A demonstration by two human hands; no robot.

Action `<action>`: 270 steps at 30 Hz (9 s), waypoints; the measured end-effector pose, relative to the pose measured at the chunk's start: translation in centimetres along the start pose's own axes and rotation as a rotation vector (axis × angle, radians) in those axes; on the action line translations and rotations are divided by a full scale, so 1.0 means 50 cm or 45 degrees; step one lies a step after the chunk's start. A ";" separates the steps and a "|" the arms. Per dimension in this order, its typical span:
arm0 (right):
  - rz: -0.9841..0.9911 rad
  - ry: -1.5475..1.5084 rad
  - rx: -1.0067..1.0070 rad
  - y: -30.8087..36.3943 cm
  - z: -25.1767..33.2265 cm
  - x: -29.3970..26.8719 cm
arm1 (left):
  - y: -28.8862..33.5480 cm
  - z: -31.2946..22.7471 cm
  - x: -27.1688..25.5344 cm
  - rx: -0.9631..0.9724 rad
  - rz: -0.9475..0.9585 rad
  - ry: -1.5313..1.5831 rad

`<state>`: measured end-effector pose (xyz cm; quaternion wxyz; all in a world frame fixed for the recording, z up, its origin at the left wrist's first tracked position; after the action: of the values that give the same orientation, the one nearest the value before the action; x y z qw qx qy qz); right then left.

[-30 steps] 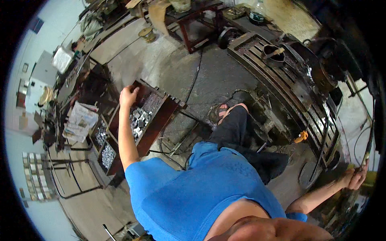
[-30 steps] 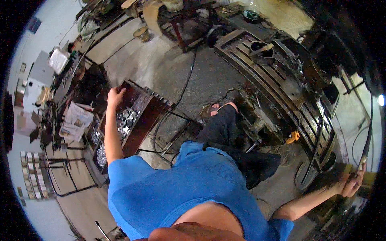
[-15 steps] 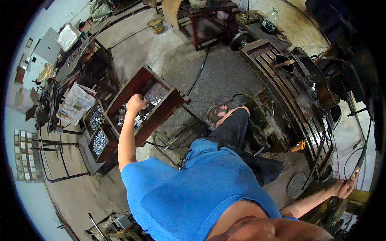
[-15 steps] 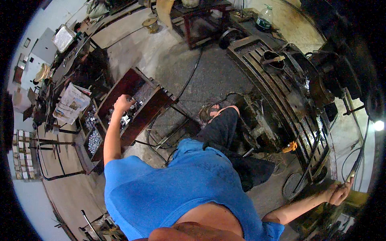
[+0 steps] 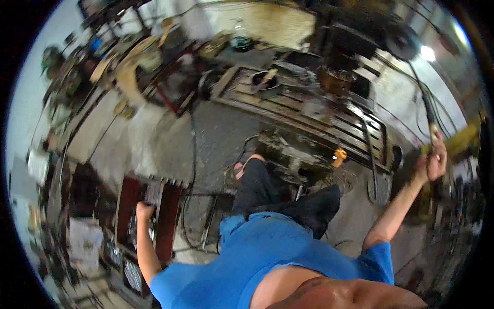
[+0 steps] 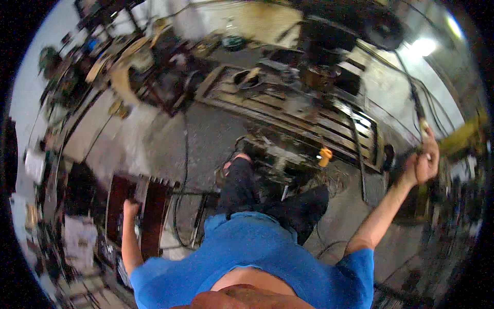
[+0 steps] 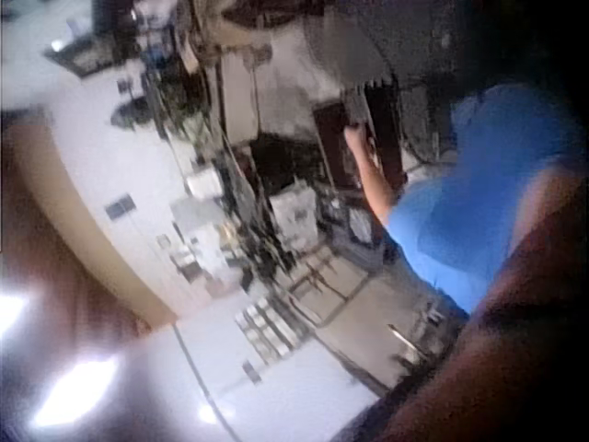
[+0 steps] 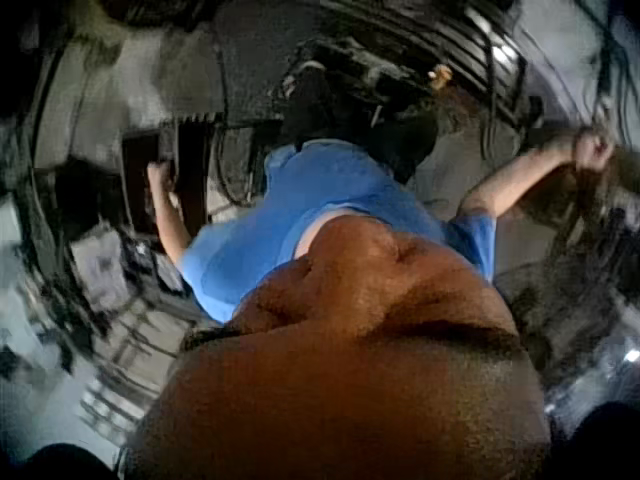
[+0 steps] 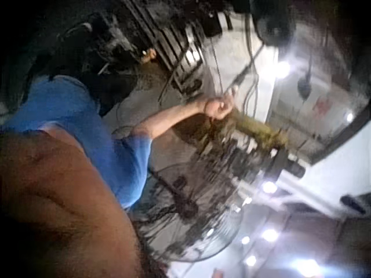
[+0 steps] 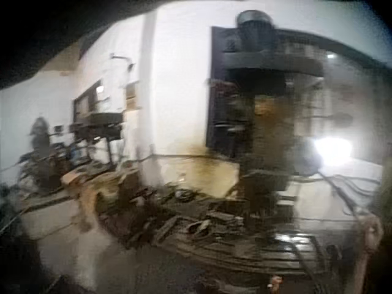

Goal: The person clears metal chips from the work surface of a milling machine using a brush and a pneumatic air nozzle, then picks up small metal components and places them into a storage bin.

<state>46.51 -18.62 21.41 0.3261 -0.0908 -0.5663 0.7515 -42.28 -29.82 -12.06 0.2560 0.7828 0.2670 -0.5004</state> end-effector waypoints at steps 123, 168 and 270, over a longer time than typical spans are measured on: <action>1.343 1.298 1.063 0.395 -0.199 0.264 | 0.308 -1.325 0.261 1.470 -0.041 0.346; 0.151 -0.090 -0.076 -0.240 0.104 0.077 | 0.242 -1.482 0.387 1.309 0.108 0.401; 0.074 0.013 -0.056 -0.055 0.067 0.041 | 0.164 -1.250 0.229 0.894 0.543 1.299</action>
<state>44.29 -19.64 25.55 0.3050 -0.1181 -0.5783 0.7474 7.74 7.84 1.52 -0.0800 0.9948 0.0148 -0.0618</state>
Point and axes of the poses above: each hand's wrist, its own y-axis away from the middle knuckle, its own x-axis out of the palm, z = x × y, the point moved 7 cm from there along -y, towards the middle knuckle, and after that the axes turned 10 degrees about -z, right-handed, at the moved point
